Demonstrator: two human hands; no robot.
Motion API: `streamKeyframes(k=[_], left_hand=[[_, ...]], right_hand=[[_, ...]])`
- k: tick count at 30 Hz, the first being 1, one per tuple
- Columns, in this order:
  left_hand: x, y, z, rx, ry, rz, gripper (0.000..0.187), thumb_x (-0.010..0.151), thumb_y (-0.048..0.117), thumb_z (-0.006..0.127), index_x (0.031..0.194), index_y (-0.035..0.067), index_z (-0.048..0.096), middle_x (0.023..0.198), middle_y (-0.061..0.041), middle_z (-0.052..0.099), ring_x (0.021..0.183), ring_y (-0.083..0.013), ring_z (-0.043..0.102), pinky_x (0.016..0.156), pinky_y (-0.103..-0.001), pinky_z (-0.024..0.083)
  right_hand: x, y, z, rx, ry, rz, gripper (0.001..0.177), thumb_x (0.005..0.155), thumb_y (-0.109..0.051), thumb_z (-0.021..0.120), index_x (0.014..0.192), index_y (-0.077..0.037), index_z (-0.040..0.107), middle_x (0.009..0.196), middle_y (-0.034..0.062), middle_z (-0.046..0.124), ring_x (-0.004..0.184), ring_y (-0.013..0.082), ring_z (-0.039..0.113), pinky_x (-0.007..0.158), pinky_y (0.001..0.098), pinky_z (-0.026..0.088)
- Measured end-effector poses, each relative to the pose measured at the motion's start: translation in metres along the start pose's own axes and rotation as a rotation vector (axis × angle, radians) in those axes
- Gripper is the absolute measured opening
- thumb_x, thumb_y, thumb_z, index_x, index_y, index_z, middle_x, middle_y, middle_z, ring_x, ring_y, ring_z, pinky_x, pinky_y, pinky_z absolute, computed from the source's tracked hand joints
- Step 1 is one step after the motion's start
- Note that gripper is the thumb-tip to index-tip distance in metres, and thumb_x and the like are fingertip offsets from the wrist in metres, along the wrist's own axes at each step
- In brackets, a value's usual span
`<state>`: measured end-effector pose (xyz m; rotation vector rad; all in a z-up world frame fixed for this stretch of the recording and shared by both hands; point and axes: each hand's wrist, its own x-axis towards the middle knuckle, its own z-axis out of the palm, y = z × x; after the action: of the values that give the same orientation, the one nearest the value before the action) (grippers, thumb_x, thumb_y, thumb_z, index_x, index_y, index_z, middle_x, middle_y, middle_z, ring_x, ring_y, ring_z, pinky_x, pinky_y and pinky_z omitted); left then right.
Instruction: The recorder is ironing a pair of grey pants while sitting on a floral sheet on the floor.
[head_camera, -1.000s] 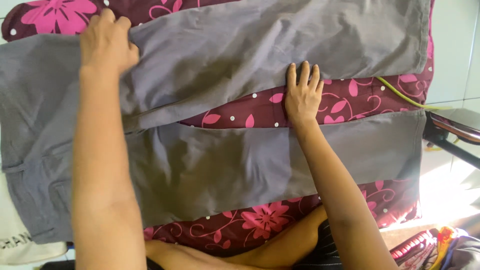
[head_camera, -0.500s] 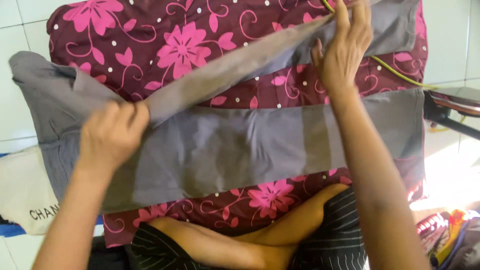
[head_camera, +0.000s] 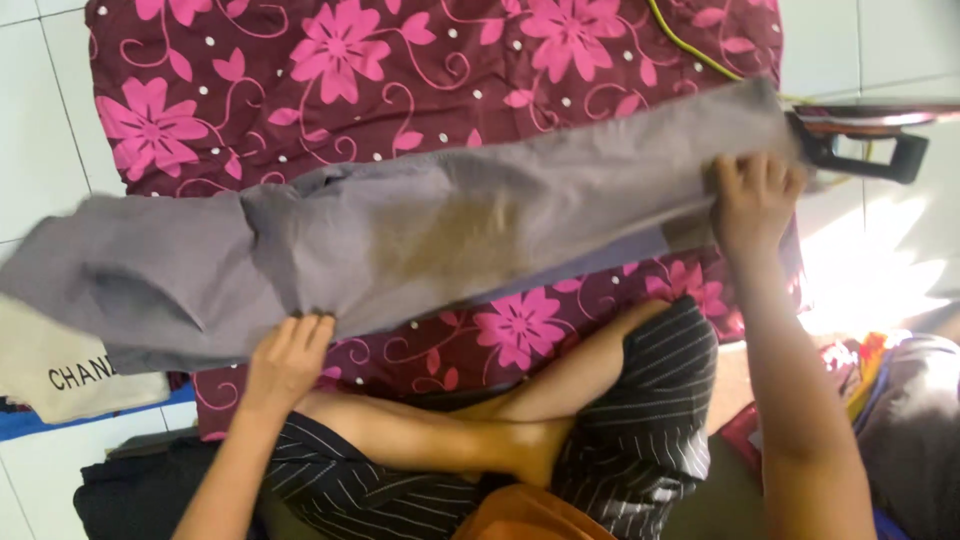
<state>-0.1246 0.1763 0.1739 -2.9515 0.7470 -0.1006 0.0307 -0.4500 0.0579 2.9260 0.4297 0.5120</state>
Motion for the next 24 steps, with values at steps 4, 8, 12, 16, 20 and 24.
streamKeyframes(k=[4, 8, 12, 16, 20, 24], left_hand=[[-0.028, 0.023, 0.052, -0.183, -0.342, -0.048, 0.038, 0.075, 0.011, 0.068, 0.112, 0.008, 0.063, 0.099, -0.007, 0.067, 0.093, -0.0269, 0.067, 0.074, -0.038, 0.059], [-0.037, 0.018, 0.096, -0.122, -0.581, -0.142, 0.033, 0.085, 0.008, 0.065, 0.117, 0.013, 0.063, 0.115, -0.006, 0.071, 0.105, -0.0271, 0.069, 0.082, -0.042, 0.06], [-0.015, 0.015, 0.072, -0.06, -0.731, -0.204, 0.034, 0.081, 0.016, 0.067, 0.114, 0.015, 0.064, 0.114, -0.005, 0.071, 0.111, -0.0272, 0.069, 0.088, -0.043, 0.059], [0.051, 0.017, 0.03, -0.292, -1.025, -0.492, 0.028, 0.092, 0.034, 0.069, 0.114, 0.017, 0.067, 0.11, -0.014, 0.073, 0.107, -0.0356, 0.069, 0.089, -0.047, 0.056], [0.1, 0.013, 0.034, -0.34, -0.506, -0.446, 0.017, 0.106, 0.026, 0.06, 0.115, 0.013, 0.065, 0.118, -0.012, 0.07, 0.107, -0.0368, 0.066, 0.087, -0.049, 0.055], [0.144, 0.001, 0.051, -0.294, -0.206, -0.162, 0.023, 0.1, 0.018, 0.059, 0.122, 0.013, 0.065, 0.118, -0.01, 0.066, 0.11, -0.0317, 0.065, 0.093, -0.045, 0.056]], right_hand=[[-0.075, -0.002, 0.017, 0.003, -0.089, 0.034, 0.021, 0.102, -0.016, 0.056, 0.119, -0.018, 0.068, 0.11, 0.0059, 0.06, 0.112, 0.0248, 0.056, 0.102, 0.0453, 0.04], [-0.094, 0.014, 0.034, 0.02, -0.174, 0.215, 0.02, 0.105, -0.02, 0.058, 0.119, -0.023, 0.072, 0.11, 0.0059, 0.062, 0.118, 0.0268, 0.057, 0.098, 0.0454, 0.04], [-0.091, 0.031, 0.022, 0.133, -0.147, 0.197, 0.018, 0.104, -0.021, 0.059, 0.114, -0.022, 0.074, 0.11, 0.0035, 0.063, 0.117, 0.0261, 0.057, 0.101, 0.0457, 0.041], [-0.1, 0.035, 0.04, 0.056, -0.154, 0.069, 0.025, 0.1, -0.019, 0.061, 0.119, -0.024, 0.075, 0.109, 0.0024, 0.062, 0.12, 0.023, 0.057, 0.102, 0.0437, 0.041], [-0.08, 0.053, 0.062, 0.182, -0.315, 0.201, 0.023, 0.095, -0.014, 0.066, 0.115, -0.018, 0.075, 0.11, 0.0048, 0.064, 0.118, 0.0258, 0.058, 0.099, 0.0456, 0.042], [-0.022, 0.056, 0.076, 0.163, -0.223, 0.255, 0.019, 0.098, -0.015, 0.067, 0.117, -0.014, 0.072, 0.121, 0.0052, 0.066, 0.114, 0.0287, 0.063, 0.089, 0.0446, 0.047]])
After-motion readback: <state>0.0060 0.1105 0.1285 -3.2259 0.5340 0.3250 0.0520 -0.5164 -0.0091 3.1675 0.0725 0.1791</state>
